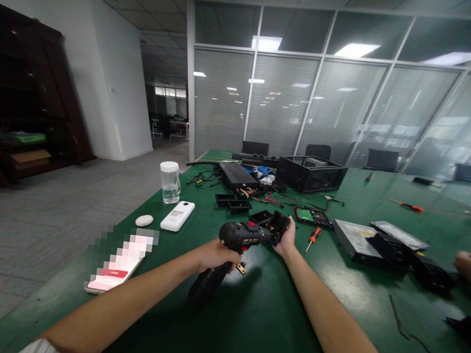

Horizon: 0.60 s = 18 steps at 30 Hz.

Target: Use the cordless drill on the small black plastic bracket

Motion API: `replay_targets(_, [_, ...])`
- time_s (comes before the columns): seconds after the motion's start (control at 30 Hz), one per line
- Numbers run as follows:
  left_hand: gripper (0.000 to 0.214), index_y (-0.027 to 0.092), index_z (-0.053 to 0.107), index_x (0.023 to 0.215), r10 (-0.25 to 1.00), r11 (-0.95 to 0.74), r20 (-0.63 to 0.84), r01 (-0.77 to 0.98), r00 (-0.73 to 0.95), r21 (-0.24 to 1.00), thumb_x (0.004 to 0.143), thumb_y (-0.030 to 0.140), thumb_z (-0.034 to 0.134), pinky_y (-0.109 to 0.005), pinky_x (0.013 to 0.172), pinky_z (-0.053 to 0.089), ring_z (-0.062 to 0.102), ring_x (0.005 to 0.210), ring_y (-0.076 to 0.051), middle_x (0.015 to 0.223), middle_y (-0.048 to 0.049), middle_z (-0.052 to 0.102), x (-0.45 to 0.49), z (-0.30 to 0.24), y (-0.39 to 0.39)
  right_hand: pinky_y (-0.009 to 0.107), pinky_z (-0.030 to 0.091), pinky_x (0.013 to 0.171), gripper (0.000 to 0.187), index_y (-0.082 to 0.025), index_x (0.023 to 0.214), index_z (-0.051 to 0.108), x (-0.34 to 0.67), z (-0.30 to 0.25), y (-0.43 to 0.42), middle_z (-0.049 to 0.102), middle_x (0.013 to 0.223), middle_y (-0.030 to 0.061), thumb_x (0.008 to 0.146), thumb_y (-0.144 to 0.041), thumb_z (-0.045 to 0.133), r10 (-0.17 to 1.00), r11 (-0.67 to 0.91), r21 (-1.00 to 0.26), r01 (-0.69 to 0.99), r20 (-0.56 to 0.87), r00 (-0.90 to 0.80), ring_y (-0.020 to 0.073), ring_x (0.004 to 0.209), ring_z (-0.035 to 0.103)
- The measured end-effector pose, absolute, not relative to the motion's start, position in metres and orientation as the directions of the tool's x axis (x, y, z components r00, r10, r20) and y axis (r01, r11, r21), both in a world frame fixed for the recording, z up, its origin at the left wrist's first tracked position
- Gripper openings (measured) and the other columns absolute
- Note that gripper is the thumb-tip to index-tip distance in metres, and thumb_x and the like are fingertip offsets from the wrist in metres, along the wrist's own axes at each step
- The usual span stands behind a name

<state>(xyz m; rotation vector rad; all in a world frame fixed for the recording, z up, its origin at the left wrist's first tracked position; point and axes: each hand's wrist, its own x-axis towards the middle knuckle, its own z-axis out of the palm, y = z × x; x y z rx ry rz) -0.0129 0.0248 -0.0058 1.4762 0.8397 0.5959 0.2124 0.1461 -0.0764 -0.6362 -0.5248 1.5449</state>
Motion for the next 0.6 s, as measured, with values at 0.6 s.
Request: replay_targets(0.6, [0.011,0.011,0.053,0.067,0.784,0.036,-0.117,0.143,0.61,0.989,0.057,0.015,0.052,-0.024,0.049,0.036,0.047,0.05,-0.01,0.055,0.0003,0.05,-0.0134,-0.0085,0.0263,0.035,0.047,0.059,0.049,-0.018,0.074,0.06,0.2116,-0.0737,0.1445,0.064,0.067,0.0058,0.073,-0.059,0.032,0.997,-0.068,-0.647,-0.759,-0.068,-0.032,0.0215,0.064,0.06])
